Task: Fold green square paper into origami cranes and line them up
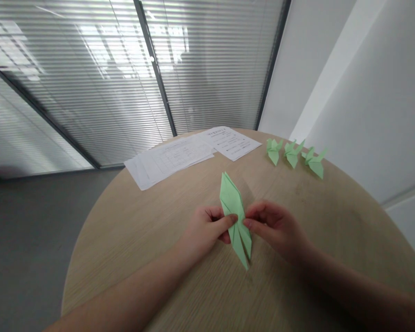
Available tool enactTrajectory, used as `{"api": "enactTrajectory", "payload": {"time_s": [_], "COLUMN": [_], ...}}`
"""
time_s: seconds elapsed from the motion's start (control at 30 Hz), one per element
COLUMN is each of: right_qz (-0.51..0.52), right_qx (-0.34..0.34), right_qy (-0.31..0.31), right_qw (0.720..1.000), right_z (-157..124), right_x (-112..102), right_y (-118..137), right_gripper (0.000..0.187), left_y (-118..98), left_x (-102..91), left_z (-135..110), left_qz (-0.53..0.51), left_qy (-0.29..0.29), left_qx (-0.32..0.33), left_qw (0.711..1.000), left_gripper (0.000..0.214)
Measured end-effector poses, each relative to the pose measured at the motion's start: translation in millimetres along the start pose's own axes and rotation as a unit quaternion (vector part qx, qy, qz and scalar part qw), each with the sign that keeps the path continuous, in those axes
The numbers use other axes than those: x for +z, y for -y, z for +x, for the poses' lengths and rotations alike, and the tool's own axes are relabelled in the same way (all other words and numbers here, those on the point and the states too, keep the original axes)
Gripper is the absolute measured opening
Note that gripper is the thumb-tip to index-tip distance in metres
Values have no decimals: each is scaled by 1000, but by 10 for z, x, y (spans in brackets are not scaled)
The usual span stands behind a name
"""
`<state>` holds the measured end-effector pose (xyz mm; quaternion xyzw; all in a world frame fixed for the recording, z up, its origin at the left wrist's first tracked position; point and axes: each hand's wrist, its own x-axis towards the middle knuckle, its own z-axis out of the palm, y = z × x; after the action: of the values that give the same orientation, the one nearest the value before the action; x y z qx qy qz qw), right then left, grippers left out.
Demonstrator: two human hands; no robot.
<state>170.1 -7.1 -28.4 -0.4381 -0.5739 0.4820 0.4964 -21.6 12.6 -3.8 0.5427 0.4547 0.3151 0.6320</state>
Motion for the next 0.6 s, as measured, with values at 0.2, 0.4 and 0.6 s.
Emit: {"api": "enactTrajectory", "payload": {"time_s": [0.2, 0.4, 0.6], "right_qz": [-29, 11, 51], "right_qx": [-7, 23, 38], "right_qy": [-18, -51, -70], "right_qw": [999, 998, 995], "right_z": [-24, -17, 12], "right_x": [9, 47, 74], "right_y": [-1, 0, -8], "right_gripper": [24, 27, 30], "left_y": [1, -18, -9], "left_x": [33, 92, 102], "left_z": [-33, -69, -54], "left_qz": [2, -32, -37], "left_qy": [-4, -16, -9], "left_qx": [6, 5, 4], "left_qw": [1000, 999, 999], "left_gripper": [30, 28, 28]}}
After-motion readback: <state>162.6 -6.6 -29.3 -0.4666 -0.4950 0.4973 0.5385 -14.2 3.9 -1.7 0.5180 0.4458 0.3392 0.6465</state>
